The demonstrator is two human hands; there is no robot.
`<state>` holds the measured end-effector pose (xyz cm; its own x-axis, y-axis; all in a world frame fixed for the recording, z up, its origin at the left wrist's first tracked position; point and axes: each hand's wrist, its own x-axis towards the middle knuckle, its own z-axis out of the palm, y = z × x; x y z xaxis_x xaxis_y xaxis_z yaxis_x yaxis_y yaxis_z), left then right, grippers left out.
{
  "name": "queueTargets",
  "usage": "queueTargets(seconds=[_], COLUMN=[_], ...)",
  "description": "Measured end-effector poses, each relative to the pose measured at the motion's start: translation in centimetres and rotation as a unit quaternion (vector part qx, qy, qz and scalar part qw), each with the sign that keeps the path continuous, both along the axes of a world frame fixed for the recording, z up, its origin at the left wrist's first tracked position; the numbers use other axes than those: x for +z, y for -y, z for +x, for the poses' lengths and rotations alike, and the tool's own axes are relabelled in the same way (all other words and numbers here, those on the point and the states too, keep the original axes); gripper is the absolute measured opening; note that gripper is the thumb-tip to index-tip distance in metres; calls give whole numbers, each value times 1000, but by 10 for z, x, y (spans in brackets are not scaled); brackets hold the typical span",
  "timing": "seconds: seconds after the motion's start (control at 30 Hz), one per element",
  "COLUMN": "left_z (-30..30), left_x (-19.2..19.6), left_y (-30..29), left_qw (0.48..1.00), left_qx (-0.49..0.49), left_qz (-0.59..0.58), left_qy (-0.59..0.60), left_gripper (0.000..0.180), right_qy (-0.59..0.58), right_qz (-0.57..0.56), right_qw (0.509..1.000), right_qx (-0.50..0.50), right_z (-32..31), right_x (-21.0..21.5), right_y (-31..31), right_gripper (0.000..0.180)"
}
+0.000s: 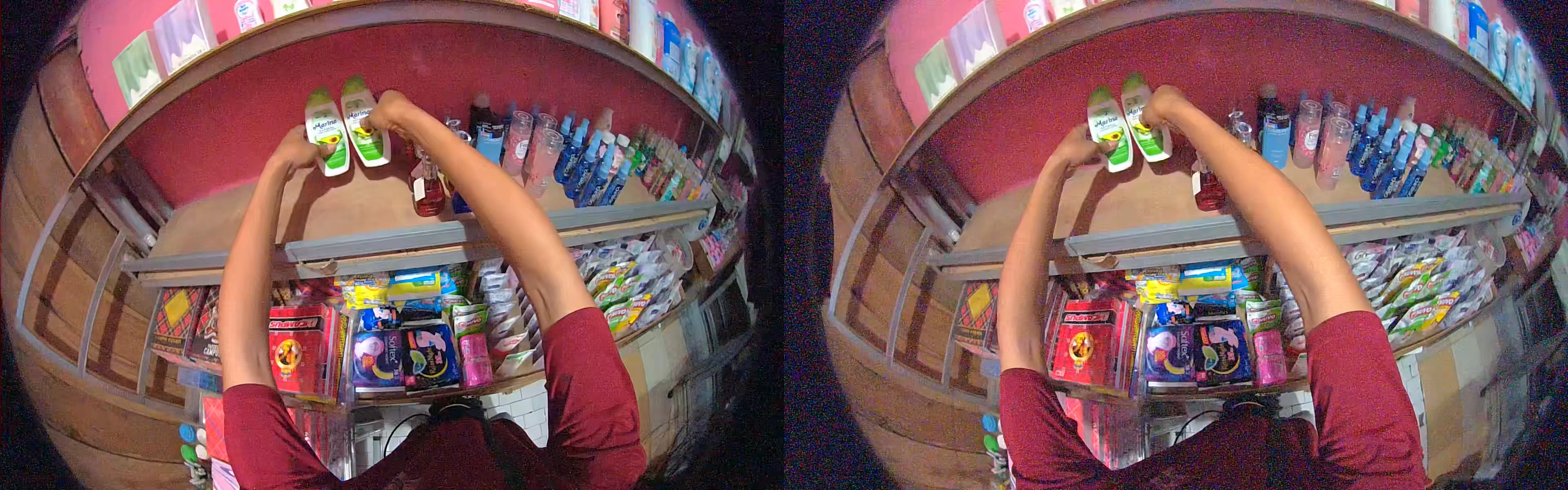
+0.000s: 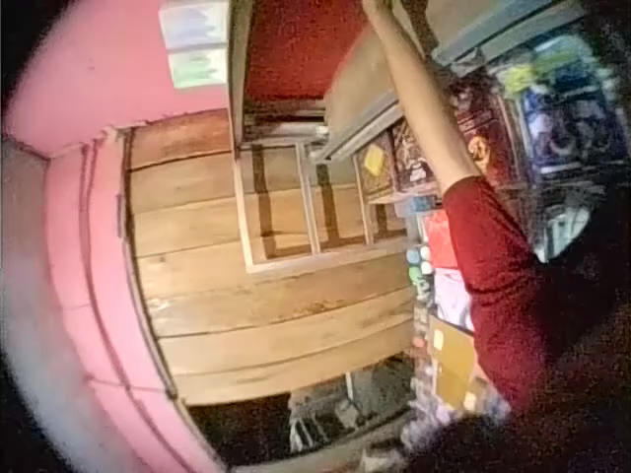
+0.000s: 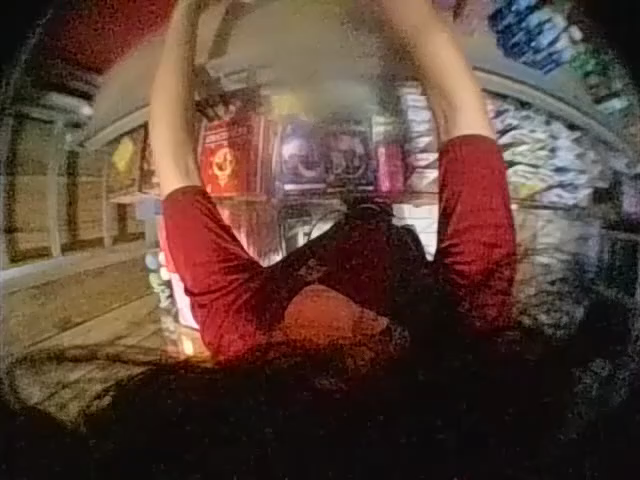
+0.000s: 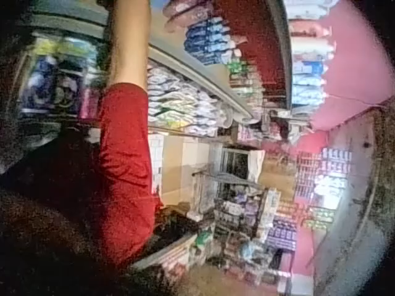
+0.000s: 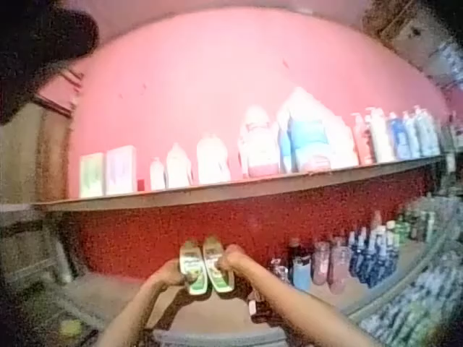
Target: Stocking perfume and lotion bottles onto store shelves from a cardboard box.
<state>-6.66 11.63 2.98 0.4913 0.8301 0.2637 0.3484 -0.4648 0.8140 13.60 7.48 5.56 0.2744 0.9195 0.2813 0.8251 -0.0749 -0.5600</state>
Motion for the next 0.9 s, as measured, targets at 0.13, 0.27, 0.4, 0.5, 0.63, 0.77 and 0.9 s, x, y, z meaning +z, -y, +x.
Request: queueTargets(seconds=[0.13,0.27,0.4,0.5,0.63,0.77,0.9], left_z=[6,7,13,18,23,28,24], left_x=[3,-5,-13,-21,-31,-41,-45], left_y=[-28,-53,-70,-81,-103,-115,-105], left_qw=[998,997,997,995,989,988,994], left_qx=[27,40,29,-1,2,-11,-4], left_qz=[-30,-64,-18,-53,-16,-80,-77], left_qy=[-47,-27,-65,-84,-145,-134,-79], left_gripper=[38,40,39,39,39,44,40], right_qy=[61,189,240,253,307,257,246], right_qz=[-37,-43,-99,-77,-102,-150,-97], right_qw=[997,981,963,960,942,954,963], right_qx=[9,28,66,88,92,44,48], right_z=[10,15,14,15,17,17,21], right_x=[2,1,0,-9,-19,-27,-32], right_y=[-22,-31,-36,-42,-57,-73,-76], right_gripper=[39,36,33,34,35,37,37])
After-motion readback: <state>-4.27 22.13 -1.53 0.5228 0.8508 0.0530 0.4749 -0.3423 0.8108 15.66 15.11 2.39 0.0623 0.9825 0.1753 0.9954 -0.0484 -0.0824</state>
